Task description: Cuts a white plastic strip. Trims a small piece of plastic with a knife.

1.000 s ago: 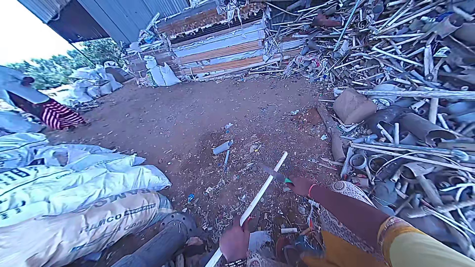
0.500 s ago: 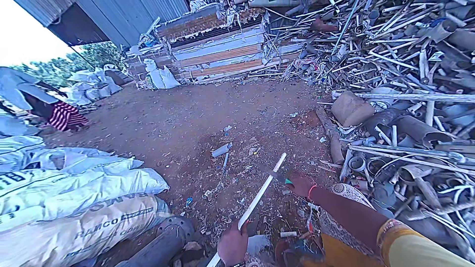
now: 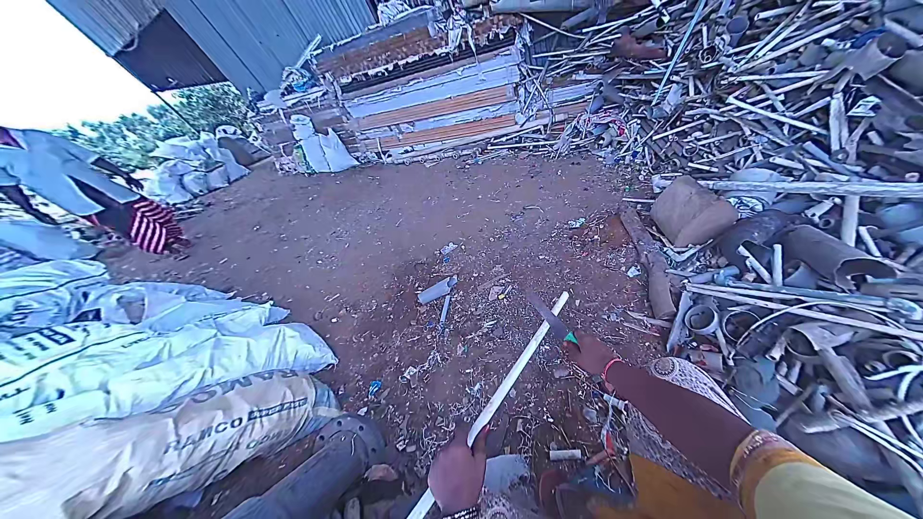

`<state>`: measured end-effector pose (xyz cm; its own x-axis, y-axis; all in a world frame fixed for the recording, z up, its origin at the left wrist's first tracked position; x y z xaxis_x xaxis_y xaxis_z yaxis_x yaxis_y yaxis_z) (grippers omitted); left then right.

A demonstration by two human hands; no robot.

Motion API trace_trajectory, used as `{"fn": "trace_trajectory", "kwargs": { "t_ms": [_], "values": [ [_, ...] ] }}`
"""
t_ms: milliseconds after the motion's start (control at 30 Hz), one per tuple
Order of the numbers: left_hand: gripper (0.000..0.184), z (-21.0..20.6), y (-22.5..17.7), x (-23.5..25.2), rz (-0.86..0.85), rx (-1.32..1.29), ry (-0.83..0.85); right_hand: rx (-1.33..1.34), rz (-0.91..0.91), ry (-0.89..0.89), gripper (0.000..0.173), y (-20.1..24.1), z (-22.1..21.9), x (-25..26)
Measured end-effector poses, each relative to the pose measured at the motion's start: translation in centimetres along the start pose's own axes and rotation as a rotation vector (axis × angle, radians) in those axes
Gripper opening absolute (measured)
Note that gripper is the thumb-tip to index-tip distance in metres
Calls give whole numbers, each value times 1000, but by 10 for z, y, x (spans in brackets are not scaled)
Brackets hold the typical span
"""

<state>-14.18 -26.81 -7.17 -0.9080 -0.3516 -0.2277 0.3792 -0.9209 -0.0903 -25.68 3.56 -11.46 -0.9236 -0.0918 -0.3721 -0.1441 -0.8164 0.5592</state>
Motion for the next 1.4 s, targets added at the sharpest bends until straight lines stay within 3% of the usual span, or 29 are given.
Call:
{"fn": "trace_trajectory", "kwargs": {
  "t_ms": [100,233,367,533,667,800,967,1100,1267,1400],
  "values": [
    [51,1,3,4,8,1,36,-58,165,104,54,5,-8,-4],
    [51,2,-1,2,21,-29,74,195,25,-64,53,-6,-5,5],
    [50,1,7,7,24,-13,89,4,184,92,53,4,-17,-3],
    [49,3,5,0,-13,-57,12,204,-86,-150,54,-9,6,2],
    [49,5,10,3,-5,-37,-2,-18,109,59,55,3,-5,-10],
    [48,2,6,-1,-44,-60,-44,107,-74,-110,57,-5,8,-3],
    [46,2,10,3,-54,0,-21,-127,100,72,53,6,-4,-13],
    [48,-3,3,0,-72,-4,-36,35,-137,-88,56,-1,0,-5],
    [48,-4,3,2,-68,40,-15,-137,52,94,53,15,-21,-19],
    [49,-5,0,-1,-34,19,-3,44,-108,-26,58,3,-11,-4]
  ]
}}
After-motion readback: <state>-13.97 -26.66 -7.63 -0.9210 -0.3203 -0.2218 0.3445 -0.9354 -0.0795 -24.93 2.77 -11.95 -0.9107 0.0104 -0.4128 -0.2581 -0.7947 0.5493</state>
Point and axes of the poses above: each hand's wrist, its own x-axis towards the middle knuckle, its own z-axis out of the back of the hand, y = z × x, the point moved 4 cm from there along x, towards the middle knuckle, and after that the axes turned 4 degrees about z, right-handed, at the moved point
